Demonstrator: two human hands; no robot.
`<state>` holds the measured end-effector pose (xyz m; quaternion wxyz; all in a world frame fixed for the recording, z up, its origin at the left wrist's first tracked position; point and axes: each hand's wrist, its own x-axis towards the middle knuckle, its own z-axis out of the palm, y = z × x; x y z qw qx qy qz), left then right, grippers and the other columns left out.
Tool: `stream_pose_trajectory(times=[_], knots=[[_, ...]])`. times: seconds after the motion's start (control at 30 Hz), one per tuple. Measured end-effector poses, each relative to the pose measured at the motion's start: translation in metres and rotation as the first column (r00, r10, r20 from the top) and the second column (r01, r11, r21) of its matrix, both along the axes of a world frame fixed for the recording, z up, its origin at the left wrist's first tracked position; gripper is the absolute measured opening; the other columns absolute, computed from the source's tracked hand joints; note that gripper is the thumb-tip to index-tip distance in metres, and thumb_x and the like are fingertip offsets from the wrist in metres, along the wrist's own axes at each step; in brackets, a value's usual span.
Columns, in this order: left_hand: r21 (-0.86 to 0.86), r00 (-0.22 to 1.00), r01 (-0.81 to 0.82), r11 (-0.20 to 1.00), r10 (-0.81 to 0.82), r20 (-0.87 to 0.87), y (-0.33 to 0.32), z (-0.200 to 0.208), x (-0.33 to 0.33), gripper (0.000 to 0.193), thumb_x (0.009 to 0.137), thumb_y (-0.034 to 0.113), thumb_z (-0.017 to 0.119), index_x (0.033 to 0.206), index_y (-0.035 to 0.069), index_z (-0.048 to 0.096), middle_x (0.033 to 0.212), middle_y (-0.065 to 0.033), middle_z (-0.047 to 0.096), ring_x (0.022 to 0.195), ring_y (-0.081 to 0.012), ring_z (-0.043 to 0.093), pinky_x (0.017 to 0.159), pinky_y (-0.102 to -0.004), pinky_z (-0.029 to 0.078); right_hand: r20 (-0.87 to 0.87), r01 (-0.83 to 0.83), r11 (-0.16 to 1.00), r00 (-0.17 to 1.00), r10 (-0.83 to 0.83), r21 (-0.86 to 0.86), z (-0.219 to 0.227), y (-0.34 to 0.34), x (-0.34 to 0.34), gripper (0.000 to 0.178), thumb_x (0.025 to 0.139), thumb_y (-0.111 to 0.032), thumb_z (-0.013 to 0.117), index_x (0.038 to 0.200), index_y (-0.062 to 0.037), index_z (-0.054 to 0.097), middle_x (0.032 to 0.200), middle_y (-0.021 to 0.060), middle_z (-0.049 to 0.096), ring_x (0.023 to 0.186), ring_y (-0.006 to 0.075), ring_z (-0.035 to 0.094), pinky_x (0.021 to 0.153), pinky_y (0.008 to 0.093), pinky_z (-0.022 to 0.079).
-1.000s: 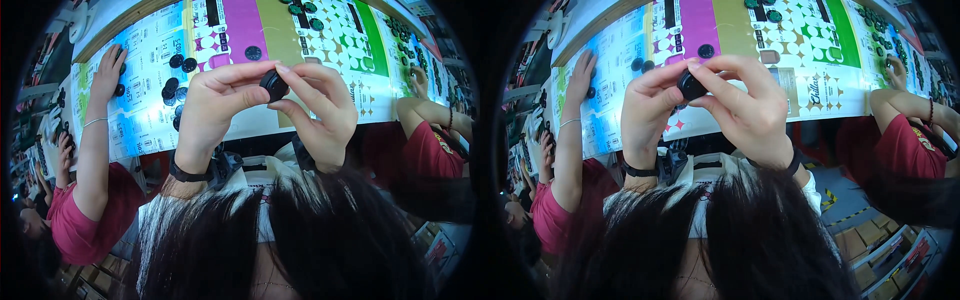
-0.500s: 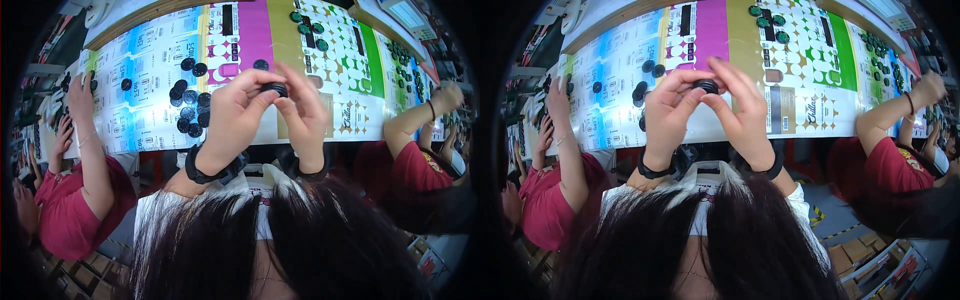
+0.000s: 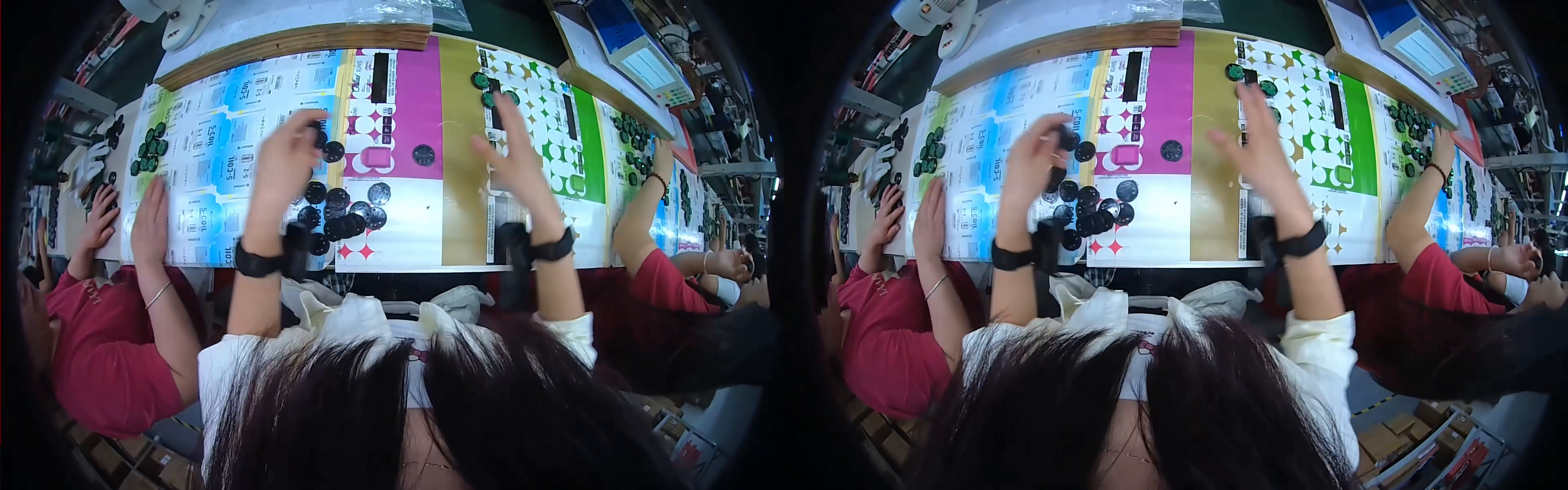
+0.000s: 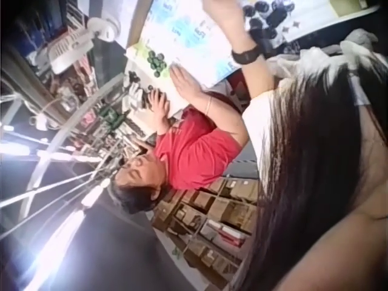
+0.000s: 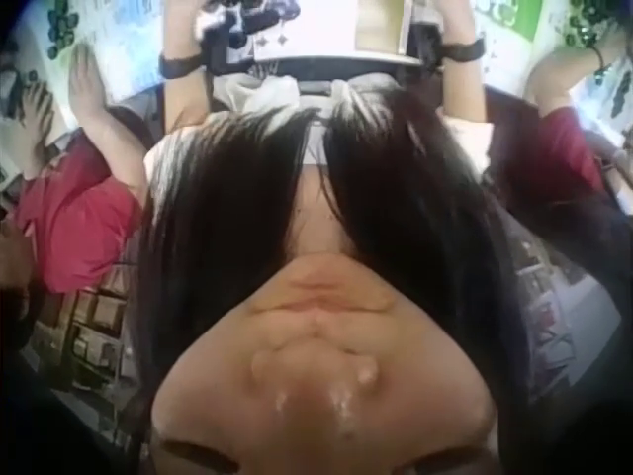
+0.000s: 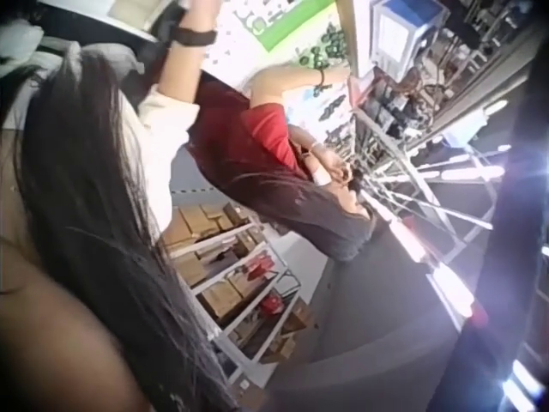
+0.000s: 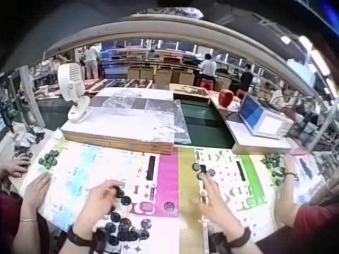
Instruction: Manual assembly of small black plastic electronic components at a factory workbench.
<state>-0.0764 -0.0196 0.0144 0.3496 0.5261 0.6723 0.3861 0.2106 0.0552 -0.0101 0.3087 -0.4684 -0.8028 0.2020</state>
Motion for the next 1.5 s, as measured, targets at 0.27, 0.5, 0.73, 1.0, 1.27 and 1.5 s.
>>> stream_pose_trajectory(times=[0.27, 0.5, 0.73, 1.0, 1.27, 1.5], knots=[[-0.037, 0.567, -0.106, 0.994, 0.03, -0.823, -0.014, -0.083, -0.153, 0.04, 0.079, 0.009, 0.049, 0.119, 0.007, 0.046, 0.122, -0.0269, 0.039, 0.112, -0.0422, 0.038, 0.093, -0.0442, 0.034, 0.595, 0.104, 0.991, 0.793, -0.131, 0.081, -0.043, 0.084, 0.005, 0.069, 0.08, -0.051, 0.048, 0.136, -0.0209, 0.02, 0.138, 0.0189, 0.019, 0.125, 0.0429, 0.018, 0.1, 0.052, 0.017], [0.004, 0.628, -0.044, 0.999, 0.03, -0.778, -0.021, -0.058, -0.099, 0.045, 0.078, 0.018, 0.056, 0.121, 0.007, 0.045, 0.124, -0.0291, 0.036, 0.117, -0.0464, 0.029, 0.097, -0.0447, 0.029, 0.577, -0.24, 0.968, 0.802, 0.155, 0.074, -0.055, 0.072, -0.063, 0.065, 0.082, -0.054, 0.04, 0.136, -0.0256, 0.016, 0.14, 0.0149, 0.016, 0.127, 0.0403, 0.013, 0.098, 0.0559, 0.015], [0.182, 0.771, 0.112, 0.977, 0.029, -0.636, -0.037, -0.014, -0.048, 0.041, 0.078, 0.023, 0.058, 0.114, 0.006, 0.049, 0.12, -0.0241, 0.042, 0.114, -0.0391, 0.037, 0.093, -0.0414, 0.033, 0.385, -0.465, 0.856, 0.85, 0.36, 0.226, -0.007, 0.012, -0.102, 0.046, 0.075, -0.027, 0.061, 0.117, -0.0107, 0.047, 0.116, 0.0155, 0.047, 0.106, 0.033, 0.045, 0.086, 0.0415, 0.038], [0.069, 0.82, 0.132, 0.989, -0.069, -0.569, 0.006, -0.001, 0.019, 0.03, 0.074, 0.023, 0.061, 0.099, 0.006, 0.059, 0.092, -0.0159, 0.06, 0.084, -0.0303, 0.058, 0.073, -0.0367, 0.045, 0.371, -0.211, 0.962, 0.89, 0.263, -0.174, -0.024, -0.001, -0.067, 0.027, 0.068, -0.008, 0.064, 0.093, -0.002, 0.053, 0.078, 0.0119, 0.057, 0.075, 0.027, 0.056, 0.065, 0.0325, 0.045], [-0.183, 0.637, 0.091, 0.979, -0.199, -0.745, 0.038, -0.031, 0.033, 0.028, 0.068, 0.025, 0.067, 0.088, 0.007, 0.06, 0.075, -0.0118, 0.062, 0.074, -0.0287, 0.06, 0.066, -0.0364, 0.046, 0.161, -0.257, 0.938, 0.941, 0.297, -0.232, -0.009, -0.018, -0.054, 0.017, 0.072, 0.0, 0.057, 0.088, -0.0017, 0.059, 0.071, 0.0113, 0.058, 0.062, 0.0205, 0.056, 0.058, 0.0279, 0.044], [-0.053, 0.71, 0.188, 0.981, -0.173, -0.683, 0.039, -0.054, 0.053, 0.028, 0.064, 0.02, 0.069, 0.083, 0.003, 0.057, 0.072, -0.014, 0.061, 0.071, -0.0311, 0.061, 0.06, -0.0393, 0.05, -0.031, -0.184, 0.964, 0.983, 0.182, -0.19, 0.022, -0.036, -0.027, 0.024, 0.073, 0.004, 0.052, 0.094, -0.0029, 0.064, 0.076, 0.0107, 0.061, 0.063, 0.0152, 0.058, 0.06, 0.023, 0.045]])
